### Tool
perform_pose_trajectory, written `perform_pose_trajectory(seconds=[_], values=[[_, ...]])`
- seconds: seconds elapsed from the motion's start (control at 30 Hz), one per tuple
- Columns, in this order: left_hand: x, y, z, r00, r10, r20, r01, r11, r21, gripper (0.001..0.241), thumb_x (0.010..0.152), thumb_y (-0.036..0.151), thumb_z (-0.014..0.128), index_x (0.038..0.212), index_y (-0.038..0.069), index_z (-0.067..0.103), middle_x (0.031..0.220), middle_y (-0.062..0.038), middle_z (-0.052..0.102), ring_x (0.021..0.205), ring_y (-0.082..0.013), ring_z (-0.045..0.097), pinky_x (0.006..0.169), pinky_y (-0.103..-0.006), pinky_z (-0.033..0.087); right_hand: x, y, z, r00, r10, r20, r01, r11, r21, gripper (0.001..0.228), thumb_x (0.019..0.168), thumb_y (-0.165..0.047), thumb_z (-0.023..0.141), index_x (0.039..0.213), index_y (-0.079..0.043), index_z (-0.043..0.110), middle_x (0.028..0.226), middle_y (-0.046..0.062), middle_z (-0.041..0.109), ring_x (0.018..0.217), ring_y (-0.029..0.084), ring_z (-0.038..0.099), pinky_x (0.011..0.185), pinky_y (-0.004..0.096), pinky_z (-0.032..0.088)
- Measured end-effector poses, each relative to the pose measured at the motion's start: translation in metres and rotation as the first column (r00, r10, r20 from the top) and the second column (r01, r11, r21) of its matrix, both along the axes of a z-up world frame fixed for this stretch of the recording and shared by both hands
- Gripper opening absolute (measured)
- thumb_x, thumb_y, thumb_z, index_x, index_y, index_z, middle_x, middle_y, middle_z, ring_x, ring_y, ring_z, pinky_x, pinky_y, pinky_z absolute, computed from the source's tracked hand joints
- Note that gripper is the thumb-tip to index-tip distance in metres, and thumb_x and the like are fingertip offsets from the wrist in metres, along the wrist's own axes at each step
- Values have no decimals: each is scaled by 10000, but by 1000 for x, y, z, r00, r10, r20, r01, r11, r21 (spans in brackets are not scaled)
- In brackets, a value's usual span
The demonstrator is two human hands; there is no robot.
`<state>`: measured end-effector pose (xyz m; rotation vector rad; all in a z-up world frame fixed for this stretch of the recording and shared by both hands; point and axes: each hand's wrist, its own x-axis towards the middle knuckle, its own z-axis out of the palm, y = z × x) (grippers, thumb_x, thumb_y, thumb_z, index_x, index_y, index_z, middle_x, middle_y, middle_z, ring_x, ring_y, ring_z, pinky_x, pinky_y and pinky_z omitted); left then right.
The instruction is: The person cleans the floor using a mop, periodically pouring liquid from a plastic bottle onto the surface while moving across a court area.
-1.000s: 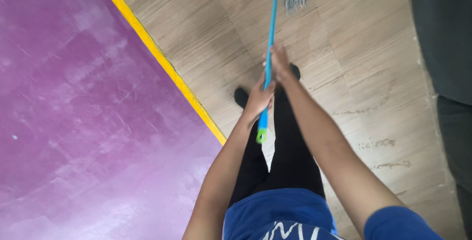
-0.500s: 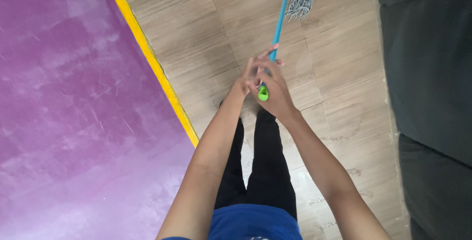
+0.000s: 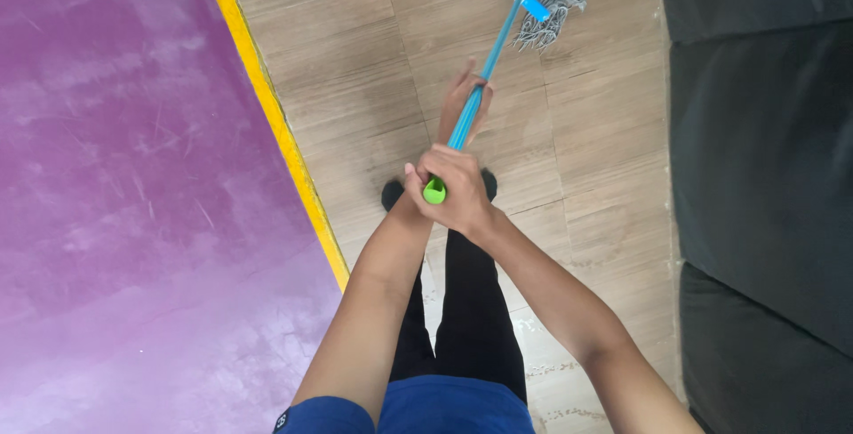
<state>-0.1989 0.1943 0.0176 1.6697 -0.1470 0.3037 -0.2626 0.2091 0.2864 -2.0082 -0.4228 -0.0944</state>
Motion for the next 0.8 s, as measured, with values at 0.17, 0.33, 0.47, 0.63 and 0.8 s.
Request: perform_pose_trajectory(seconds=[0.17,0.33,0.47,0.63,0.8], values=[[-2,52,50,960,-234,-151,239,971,17,168,837,17,686,983,41,606,944,-133,691,956,-360,665,868,-416,527,6,-7,24,988,119,100,-112,991,-70,309,888,38,734,706,-43,499,635,84,525,561,250,561,529,370,416],[-13,88,122,912,-385,-139,404,902,150,135,812,6,672,902,46,580,857,-121,641,934,-362,604,832,-448,496,3,-18,61,968,192,159,-192,981,-19,266,849,-23,717,666,-63,528,600,63,550,533,213,589,491,329,434],[-18,108,150,917,-390,-87,399,878,265,202,712,-1,713,842,65,574,846,-108,647,939,-350,579,820,-438,493,1,-28,87,962,87,260,-148,963,225,358,1003,-179,575,709,17,516,613,76,538,566,214,622,546,335,542],[-27,128,143,948,-303,-100,319,901,293,253,640,-31,716,851,65,616,834,-111,656,882,-356,575,798,-438,491,7,-34,82,988,-116,105,66,917,394,394,1035,-136,476,674,18,449,570,88,510,495,180,551,491,338,500],[-24,140,95,951,-165,-262,258,889,377,168,676,56,792,788,47,668,804,-138,699,839,-395,620,781,-472,479,21,-51,35,974,-185,-133,227,824,519,312,994,-91,425,695,-6,406,587,98,479,508,184,459,499,364,447]])
